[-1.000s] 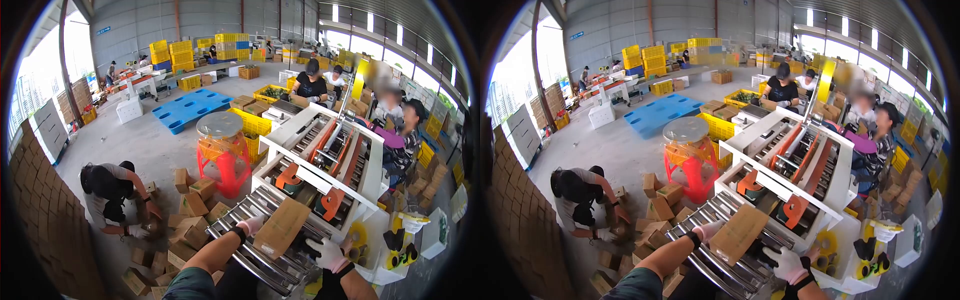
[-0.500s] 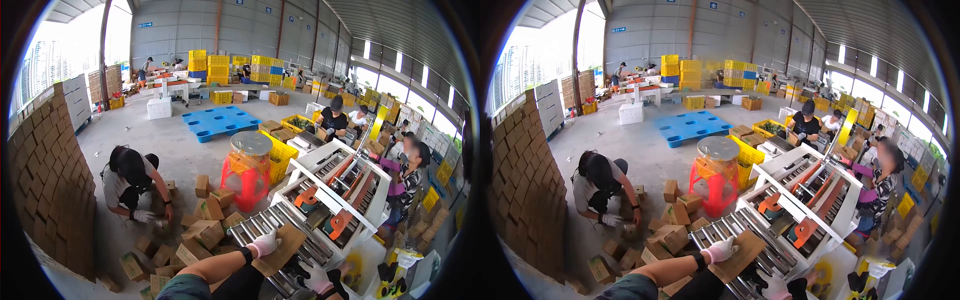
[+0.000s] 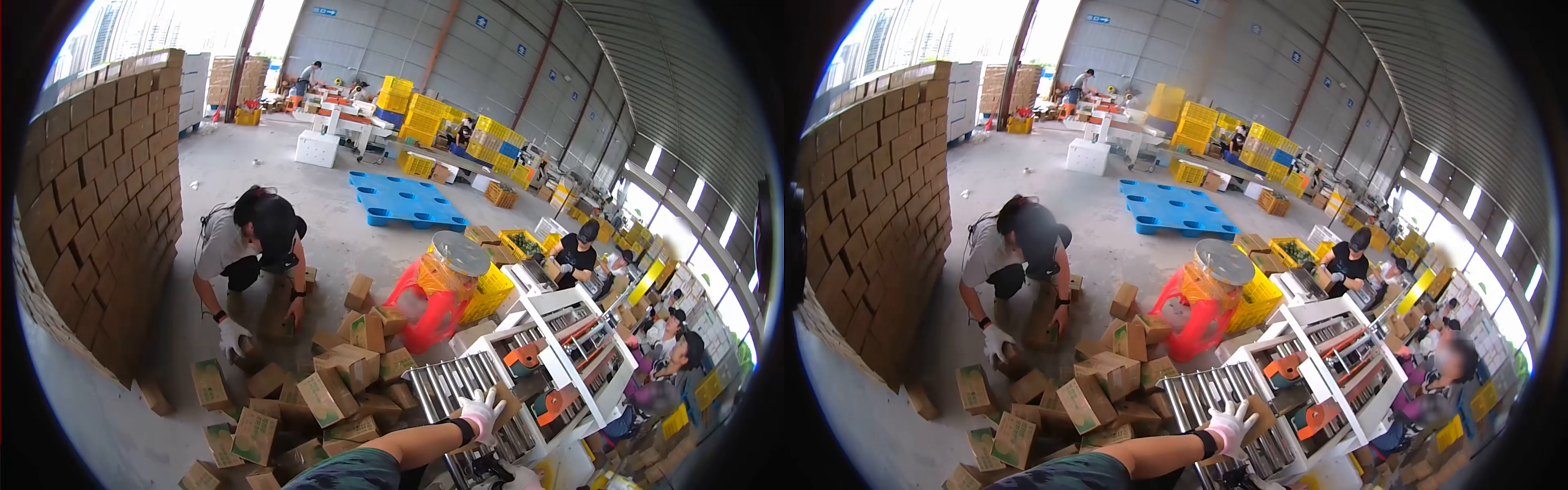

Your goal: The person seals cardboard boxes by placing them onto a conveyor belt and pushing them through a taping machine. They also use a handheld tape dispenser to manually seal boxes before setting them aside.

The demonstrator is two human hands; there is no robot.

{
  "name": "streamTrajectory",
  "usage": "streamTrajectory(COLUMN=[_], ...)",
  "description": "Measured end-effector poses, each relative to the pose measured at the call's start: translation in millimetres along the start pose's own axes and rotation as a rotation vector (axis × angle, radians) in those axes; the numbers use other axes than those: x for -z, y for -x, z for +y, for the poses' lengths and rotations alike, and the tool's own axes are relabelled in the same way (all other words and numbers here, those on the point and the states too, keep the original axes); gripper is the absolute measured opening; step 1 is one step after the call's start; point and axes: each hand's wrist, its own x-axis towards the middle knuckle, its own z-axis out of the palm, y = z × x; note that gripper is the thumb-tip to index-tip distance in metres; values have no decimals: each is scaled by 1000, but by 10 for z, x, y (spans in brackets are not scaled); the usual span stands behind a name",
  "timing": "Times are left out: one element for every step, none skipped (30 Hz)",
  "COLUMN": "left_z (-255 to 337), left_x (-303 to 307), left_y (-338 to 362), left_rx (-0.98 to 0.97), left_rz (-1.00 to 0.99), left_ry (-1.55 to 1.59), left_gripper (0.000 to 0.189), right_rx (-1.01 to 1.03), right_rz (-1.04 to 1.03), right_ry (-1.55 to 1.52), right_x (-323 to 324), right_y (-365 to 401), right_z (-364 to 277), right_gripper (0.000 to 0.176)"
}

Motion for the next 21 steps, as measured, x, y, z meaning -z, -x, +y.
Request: streamTrajectory(left_z=[-62,-133,-187,-296,-447,-643,-856,-1085,-1317,-1526,-1734,-1936,-2091,-2236,-2315,-2278,-2199,-2140,-2021,-1926,-1758], left_x=[-8,-19,-34,-41,24,51,32,-53,-126,-88,-39,-55,-118,-318,-476,-583,-682,-805,-1048,-1402,-1474], left_y=[32,48,74,164,335,459,575,672,792,1009,1224,1381,1504,1475,1500,1515,1498,1411,1237,924,930], left_rx=[3,5,4,4,22,50,81,144,211,293,375,476,578,693,703,638,569,389,180,-41,-116], left_rz=[13,24,34,103,132,171,207,307,408,432,455,498,539,631,737,735,732,530,433,238,-94], left_ry=[28,55,87,112,202,301,401,437,469,482,496,521,548,417,355,409,463,749,1049,1245,1810], left_gripper=[110,109,108,103,102,102,102,102,102,101,101,100,99,97,96,95,95,99,94,83,71], right_rx=[88,90,90,89,89,90,62,35,10,53,96,140,183,230,278,315,422,527,631,799,691], right_rz=[71,80,86,92,99,104,82,59,39,51,63,74,85,96,108,165,197,226,256,299,255], right_ry=[-30,-22,-12,1,13,22,31,39,45,121,198,276,354,431,506,480,506,528,549,546,505], right_x=[-48,-101,-107,-88,-53,-19,28,85,138,191,260,330,386,416,410,314,281,277,262,215,228], right_y=[58,92,160,231,292,335,370,392,383,358,322,277,234,191,160,62,-20,-78,-137,-258,-228], right_z=[67,115,109,101,68,23,-71,-216,-389,-614,-914,-1241,-1551,-1799,-1942,-1938,-1950,-2065,-2134,-1985,-2087], right_gripper=[55,57,60,62,64,67,69,71,73,70,67,64,61,59,56,58,59,59,60,61,61])
